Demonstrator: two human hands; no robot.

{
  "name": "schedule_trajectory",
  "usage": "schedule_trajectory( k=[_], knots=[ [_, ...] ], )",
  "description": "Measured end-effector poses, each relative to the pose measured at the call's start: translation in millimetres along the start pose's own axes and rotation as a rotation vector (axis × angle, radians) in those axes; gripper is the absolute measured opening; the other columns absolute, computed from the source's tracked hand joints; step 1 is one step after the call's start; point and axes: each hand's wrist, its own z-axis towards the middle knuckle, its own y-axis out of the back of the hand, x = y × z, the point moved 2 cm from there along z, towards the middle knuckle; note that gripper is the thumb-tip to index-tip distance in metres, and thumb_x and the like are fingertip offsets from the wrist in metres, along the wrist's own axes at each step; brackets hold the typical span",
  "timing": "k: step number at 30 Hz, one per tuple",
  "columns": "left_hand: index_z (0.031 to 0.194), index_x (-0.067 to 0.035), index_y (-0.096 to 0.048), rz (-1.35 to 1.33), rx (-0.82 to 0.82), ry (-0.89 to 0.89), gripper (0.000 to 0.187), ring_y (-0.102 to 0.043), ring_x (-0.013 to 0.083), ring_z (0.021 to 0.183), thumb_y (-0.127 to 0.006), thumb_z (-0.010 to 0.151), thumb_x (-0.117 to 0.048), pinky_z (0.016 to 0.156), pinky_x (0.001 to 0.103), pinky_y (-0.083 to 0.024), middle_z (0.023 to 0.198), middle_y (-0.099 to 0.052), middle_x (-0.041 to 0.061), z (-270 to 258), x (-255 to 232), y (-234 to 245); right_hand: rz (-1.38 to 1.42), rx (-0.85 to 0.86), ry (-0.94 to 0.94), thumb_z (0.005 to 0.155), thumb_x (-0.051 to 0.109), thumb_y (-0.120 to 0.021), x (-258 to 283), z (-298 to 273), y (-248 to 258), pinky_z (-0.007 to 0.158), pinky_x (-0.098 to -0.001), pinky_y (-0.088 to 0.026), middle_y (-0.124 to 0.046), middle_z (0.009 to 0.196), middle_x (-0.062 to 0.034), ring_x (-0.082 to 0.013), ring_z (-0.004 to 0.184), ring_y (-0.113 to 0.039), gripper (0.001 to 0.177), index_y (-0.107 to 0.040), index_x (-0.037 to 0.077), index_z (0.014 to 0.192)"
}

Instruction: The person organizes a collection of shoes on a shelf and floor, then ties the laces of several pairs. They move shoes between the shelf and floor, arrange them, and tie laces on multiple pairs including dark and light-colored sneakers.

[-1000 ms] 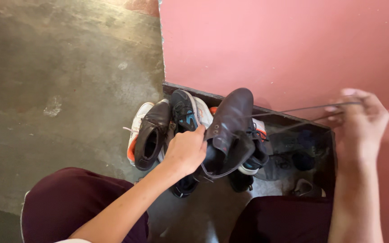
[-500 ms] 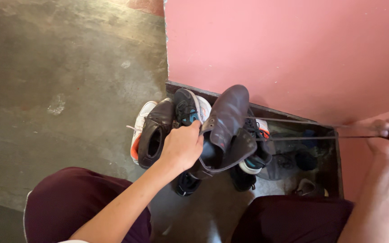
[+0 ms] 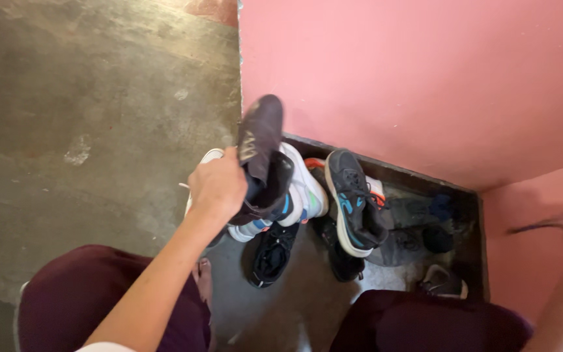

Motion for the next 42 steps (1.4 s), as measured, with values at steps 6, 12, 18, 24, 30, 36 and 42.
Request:
schedule_trajectory(
  k=[6, 12, 18, 24, 30, 36, 42],
  knots=[
    [0.112, -0.005, -0.064, -0.220, -0.092, -0.035, 0.026, -0.069, 0.0464, 0.087, -0.055, 0.097, -0.023, 0.080, 0.056, -0.052, 0.091, -0.073, 0.024, -3, -6, 2, -0.175, 0.764, 0.408, 0.090, 0.007, -0.049, 100, -83, -64, 0.068, -0.0354, -0.058, -0.081, 0.081, -0.0060, -0.0193, 0.068, -0.074, 0.035, -0.080, 0.016, 0.102],
    [0.117, -0.009, -0.063, -0.610, 0.102, 0.087, 0.031, -0.076, 0.0385, 0.063, -0.046, 0.099, -0.028, 0.071, 0.046, -0.059, 0.081, -0.074, 0.021, -4, -19, 23, -0.284, 1.100, 0.470, 0.093, 0.027, -0.065, 189, -152, -79, 0.071, -0.0352, -0.055, -0.077, 0.073, -0.0082, -0.0233, 0.071, -0.074, 0.020, -0.078, 0.013, 0.097],
    [0.114, -0.005, -0.068, -0.425, -0.405, -0.115, 0.029, -0.069, 0.0436, 0.077, -0.055, 0.102, -0.028, 0.069, 0.051, -0.052, 0.083, -0.073, 0.023, -2, 26, 102, 0.334, 0.536, 0.835, 0.089, 0.022, -0.075, 295, -174, -20, 0.066, -0.0363, -0.052, -0.071, 0.086, -0.0130, -0.0274, 0.076, -0.067, 0.017, -0.079, 0.008, 0.099],
    [0.105, -0.007, -0.064, -0.439, -0.277, 0.242, 0.031, -0.073, 0.0421, 0.085, -0.051, 0.103, -0.035, 0.081, 0.053, -0.053, 0.088, -0.072, 0.023, -7, 143, 133, 0.693, 0.767, 0.822, 0.097, 0.015, -0.068, 412, -197, -6, 0.073, -0.0255, -0.055, -0.079, 0.092, -0.0020, -0.0093, 0.082, -0.069, 0.018, -0.078, 0.006, 0.109],
    [0.110, -0.005, -0.061, -0.301, -0.384, 0.490, 0.033, -0.064, 0.0519, 0.097, -0.051, 0.104, -0.036, 0.084, 0.061, -0.048, 0.099, -0.071, 0.027, -22, 287, -4, 0.914, 1.088, 0.904, 0.097, 0.016, -0.070, 527, -270, -54, 0.070, -0.0224, -0.057, -0.078, 0.091, -0.0044, -0.0064, 0.079, -0.072, 0.019, -0.078, 0.002, 0.108],
    [0.114, -0.003, -0.065, -0.446, -0.436, 0.766, 0.035, -0.064, 0.0519, 0.102, -0.054, 0.101, -0.034, 0.088, 0.059, -0.049, 0.105, -0.070, 0.029, -44, 401, -177, 0.960, 1.185, 0.976, 0.097, 0.014, -0.070, 567, -332, -85, 0.074, -0.0214, -0.058, -0.080, 0.093, -0.0025, -0.0058, 0.082, -0.074, 0.019, -0.078, 0.003, 0.109],
    [0.123, 0.003, -0.058, -0.424, -0.311, 0.966, 0.048, -0.061, 0.0507, 0.114, -0.061, 0.096, -0.036, 0.097, 0.057, -0.047, 0.119, -0.065, 0.033, -58, 422, -192, 0.909, 1.308, 0.860, 0.093, 0.011, -0.069, 568, -355, -123, 0.071, -0.0242, -0.061, -0.079, 0.095, -0.0015, -0.0064, 0.085, -0.075, 0.020, -0.078, 0.005, 0.110]
  ],
)
